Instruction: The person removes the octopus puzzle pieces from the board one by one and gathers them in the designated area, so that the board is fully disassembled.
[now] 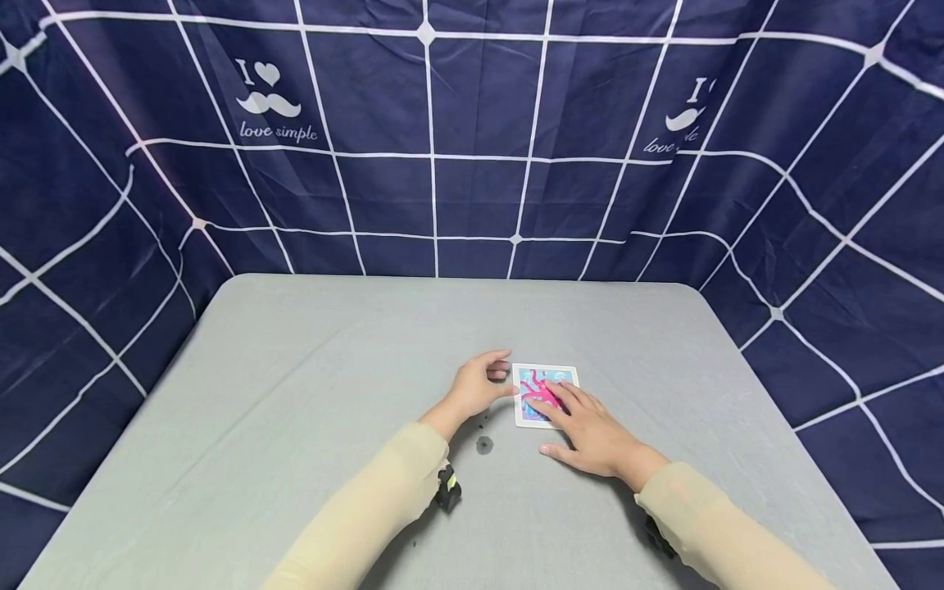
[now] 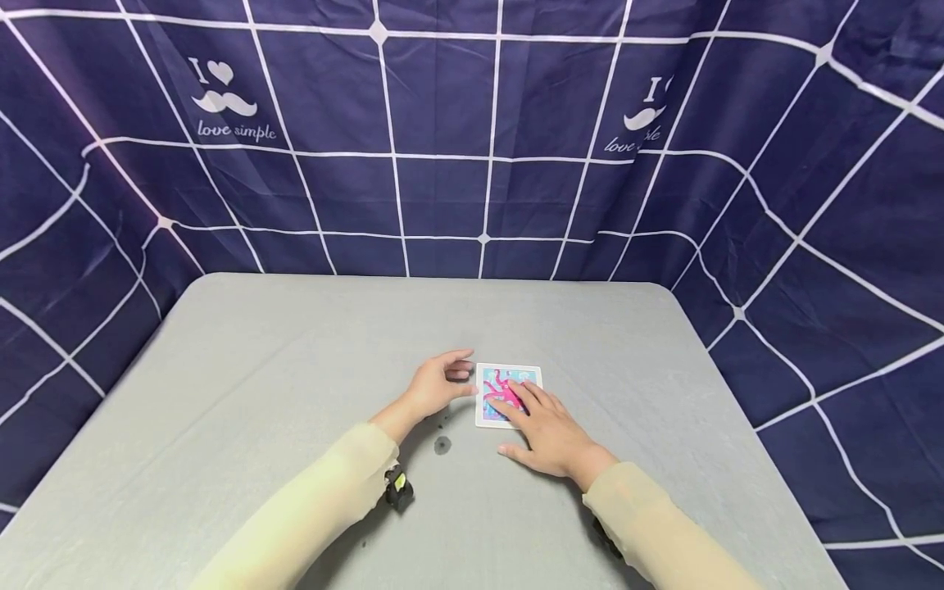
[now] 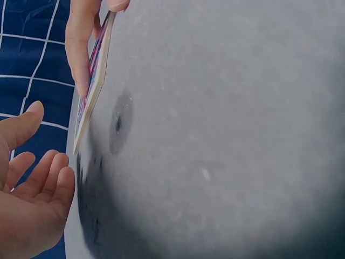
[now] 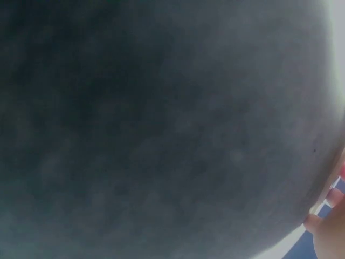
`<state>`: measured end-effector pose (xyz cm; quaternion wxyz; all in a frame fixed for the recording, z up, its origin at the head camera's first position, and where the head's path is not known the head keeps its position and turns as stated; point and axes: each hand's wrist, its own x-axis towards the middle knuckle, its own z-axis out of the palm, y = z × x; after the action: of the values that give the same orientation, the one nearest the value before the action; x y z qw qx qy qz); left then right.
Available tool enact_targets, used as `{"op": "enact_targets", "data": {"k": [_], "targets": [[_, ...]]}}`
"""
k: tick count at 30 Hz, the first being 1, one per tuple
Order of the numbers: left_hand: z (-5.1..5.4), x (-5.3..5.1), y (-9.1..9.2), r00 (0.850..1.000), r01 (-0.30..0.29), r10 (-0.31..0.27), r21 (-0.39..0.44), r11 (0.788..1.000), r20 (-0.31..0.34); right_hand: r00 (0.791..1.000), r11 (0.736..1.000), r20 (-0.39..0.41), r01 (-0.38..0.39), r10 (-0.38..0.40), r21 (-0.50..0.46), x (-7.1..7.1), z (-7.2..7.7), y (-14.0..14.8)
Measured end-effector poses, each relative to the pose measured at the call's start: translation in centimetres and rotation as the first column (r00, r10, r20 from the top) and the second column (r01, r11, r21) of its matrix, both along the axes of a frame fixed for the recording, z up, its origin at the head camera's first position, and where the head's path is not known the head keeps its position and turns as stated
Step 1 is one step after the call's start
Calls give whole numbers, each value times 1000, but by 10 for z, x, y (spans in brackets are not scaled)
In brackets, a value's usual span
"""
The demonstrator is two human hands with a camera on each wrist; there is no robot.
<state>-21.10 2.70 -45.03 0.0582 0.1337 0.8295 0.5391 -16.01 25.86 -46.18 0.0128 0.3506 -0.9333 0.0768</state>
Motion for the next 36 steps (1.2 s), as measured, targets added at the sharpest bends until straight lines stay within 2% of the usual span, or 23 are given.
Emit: {"op": "enact_targets", "data": {"k": [14,27,36], "targets": [[-5,-8,12,997,-6,-1,88,996,76,1000,1000,-9,-10,10,3,-1,-2,1],[0,-8,17,991,-9,6,20,1000,133,1000,1000,-3,-6,6,-14,-2,-7,3],[2,-11,21,977,-29,17,51,998,214,999,999,-32,-30,29,-38,0,-4,2]]}}
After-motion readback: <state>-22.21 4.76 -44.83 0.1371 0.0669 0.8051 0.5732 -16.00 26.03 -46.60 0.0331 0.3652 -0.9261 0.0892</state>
